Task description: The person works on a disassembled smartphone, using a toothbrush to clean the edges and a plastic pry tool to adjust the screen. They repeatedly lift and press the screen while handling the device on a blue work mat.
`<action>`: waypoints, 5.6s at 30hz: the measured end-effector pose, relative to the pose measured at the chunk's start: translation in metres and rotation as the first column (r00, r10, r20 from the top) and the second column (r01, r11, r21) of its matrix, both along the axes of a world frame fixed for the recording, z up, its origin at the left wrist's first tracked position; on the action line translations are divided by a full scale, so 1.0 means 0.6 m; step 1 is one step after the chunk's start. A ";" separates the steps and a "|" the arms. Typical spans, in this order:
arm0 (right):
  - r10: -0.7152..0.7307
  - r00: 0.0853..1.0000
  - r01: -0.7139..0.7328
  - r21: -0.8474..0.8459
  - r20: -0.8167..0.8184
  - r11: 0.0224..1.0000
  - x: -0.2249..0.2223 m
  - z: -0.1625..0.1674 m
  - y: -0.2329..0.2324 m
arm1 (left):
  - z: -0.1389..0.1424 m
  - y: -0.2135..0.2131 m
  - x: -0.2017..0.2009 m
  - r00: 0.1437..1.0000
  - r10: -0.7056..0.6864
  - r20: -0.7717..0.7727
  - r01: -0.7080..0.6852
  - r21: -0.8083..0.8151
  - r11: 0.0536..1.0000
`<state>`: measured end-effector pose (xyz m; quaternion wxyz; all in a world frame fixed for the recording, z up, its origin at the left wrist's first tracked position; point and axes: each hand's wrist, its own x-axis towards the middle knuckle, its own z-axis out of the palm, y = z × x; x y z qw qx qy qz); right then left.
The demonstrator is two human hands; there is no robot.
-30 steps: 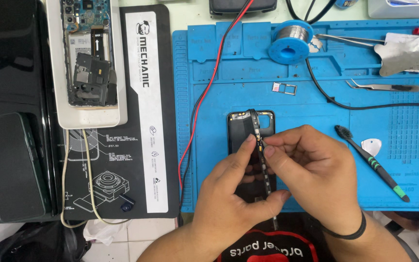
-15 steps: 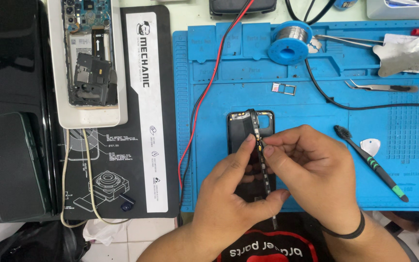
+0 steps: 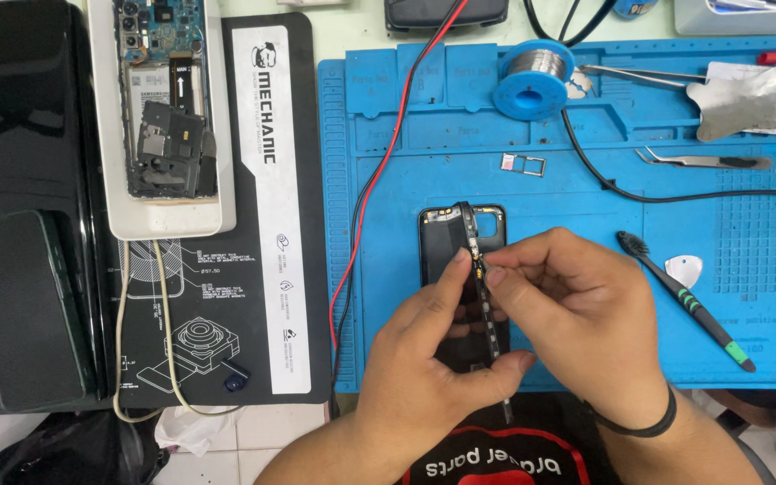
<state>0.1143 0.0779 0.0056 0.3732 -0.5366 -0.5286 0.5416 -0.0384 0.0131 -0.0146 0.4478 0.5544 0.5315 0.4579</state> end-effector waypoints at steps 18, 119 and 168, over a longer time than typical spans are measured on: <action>-0.004 0.997 -0.003 0.080 0.078 0.997 -0.007 0.007 -0.002 | 0.001 -0.001 -0.001 1.000 -0.010 -0.018 0.009 -0.027 1.000; -0.048 0.926 -0.114 0.400 0.375 0.909 -0.021 0.041 -0.010 | 0.004 -0.004 0.000 0.996 0.014 -0.090 -0.012 0.016 1.000; -0.099 0.969 0.028 0.299 0.228 0.954 -0.020 0.018 -0.015 | 0.001 -0.005 0.002 0.997 0.012 -0.077 -0.012 0.001 1.000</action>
